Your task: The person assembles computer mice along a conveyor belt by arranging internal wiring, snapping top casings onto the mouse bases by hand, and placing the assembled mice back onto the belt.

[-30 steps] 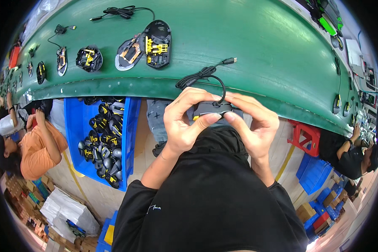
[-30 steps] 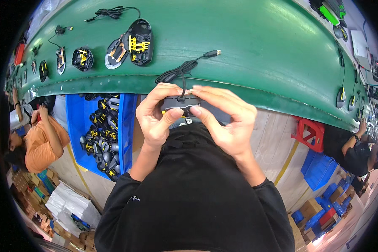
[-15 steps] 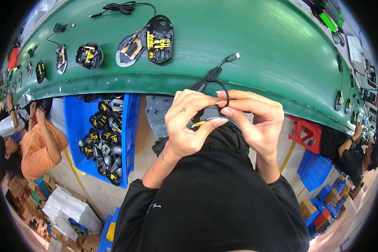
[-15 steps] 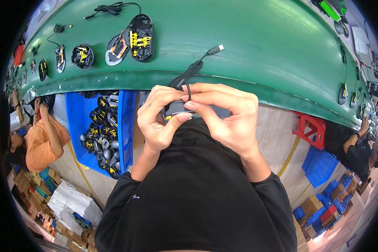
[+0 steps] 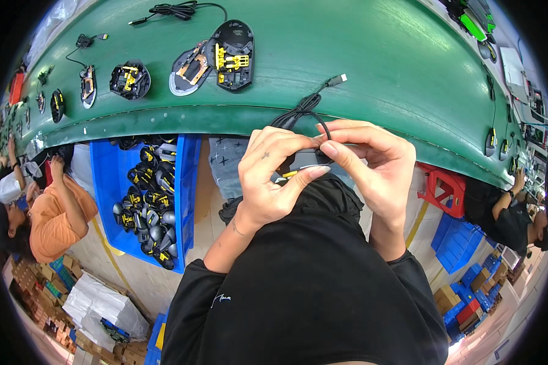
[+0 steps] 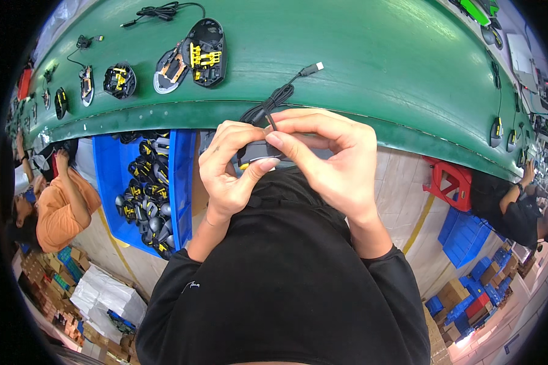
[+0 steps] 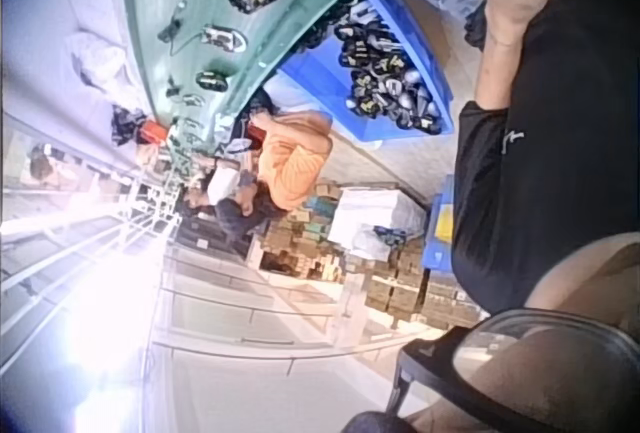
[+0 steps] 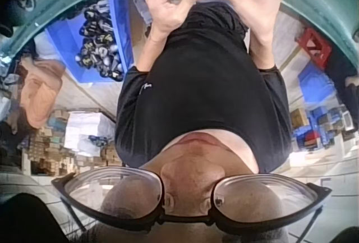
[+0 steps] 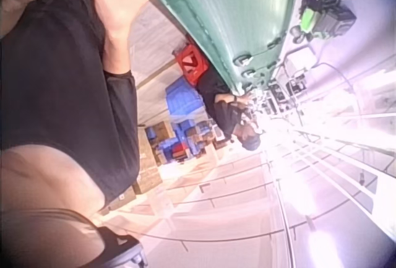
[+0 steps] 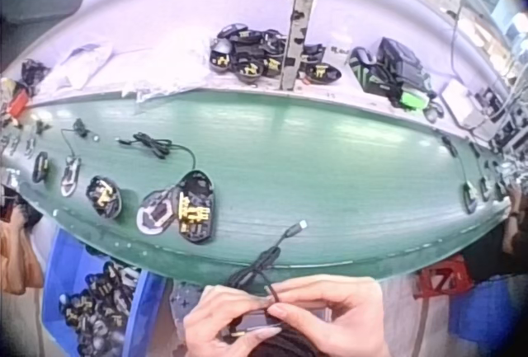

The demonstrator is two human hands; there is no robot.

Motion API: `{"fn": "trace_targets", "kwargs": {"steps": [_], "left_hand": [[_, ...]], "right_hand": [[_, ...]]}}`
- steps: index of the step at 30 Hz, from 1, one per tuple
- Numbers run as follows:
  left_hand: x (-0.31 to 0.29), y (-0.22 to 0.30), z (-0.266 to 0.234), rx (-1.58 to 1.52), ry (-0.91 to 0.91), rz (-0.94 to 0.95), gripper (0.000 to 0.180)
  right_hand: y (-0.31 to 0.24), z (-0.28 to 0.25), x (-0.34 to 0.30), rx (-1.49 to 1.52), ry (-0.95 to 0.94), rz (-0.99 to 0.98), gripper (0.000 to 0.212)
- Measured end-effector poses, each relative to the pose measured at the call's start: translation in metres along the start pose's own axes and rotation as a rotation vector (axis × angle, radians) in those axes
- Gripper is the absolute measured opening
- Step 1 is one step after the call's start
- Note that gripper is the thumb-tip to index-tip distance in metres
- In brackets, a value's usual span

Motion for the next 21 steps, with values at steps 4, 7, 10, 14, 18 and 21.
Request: {"fn": "trace_targets", "kwargs": {"steps": [4, 7, 10, 14, 18, 21], "left_hand": [[0.003, 0.007, -0.003, 0.037, -0.016, 0.059, 0.031], [0.002, 0.006, -0.003, 0.041, -0.034, 0.061, 0.031], [0.004, 0.006, -0.005, 0.043, -0.024, 0.076, 0.030], [0.002, -0.006, -0.010, -0.087, -0.024, -0.033, 0.031], [-0.013, -0.047, -0.008, -0.773, 0.178, -0.419, 0.030], [-0.012, -0.045, -0.010, -0.758, 0.113, -0.278, 0.027]], "right_hand": [[-0.005, 0.003, -0.001, -0.089, 0.069, -0.083, 0.011], [-0.002, 0.004, -0.001, -0.107, 0.111, -0.072, 0.010], [-0.003, 0.005, 0.000, -0.123, 0.136, -0.091, 0.009], [0.004, 0.010, 0.001, -0.056, 0.125, -0.093, 0.013], [-0.006, 0.026, -0.002, -0.178, 0.027, -0.218, 0.034], [-0.009, 0.025, -0.007, -0.258, 0.094, -0.277, 0.033]]}}
Point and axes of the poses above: each hand's wrist, its own x-axis towards the middle knuckle, its own z-axis out of the palm, y = z × x, the point moved 10 cm from there along x, towards the middle knuckle, and after that the axes turned 5 degrees about z, right-handed, at the moved point
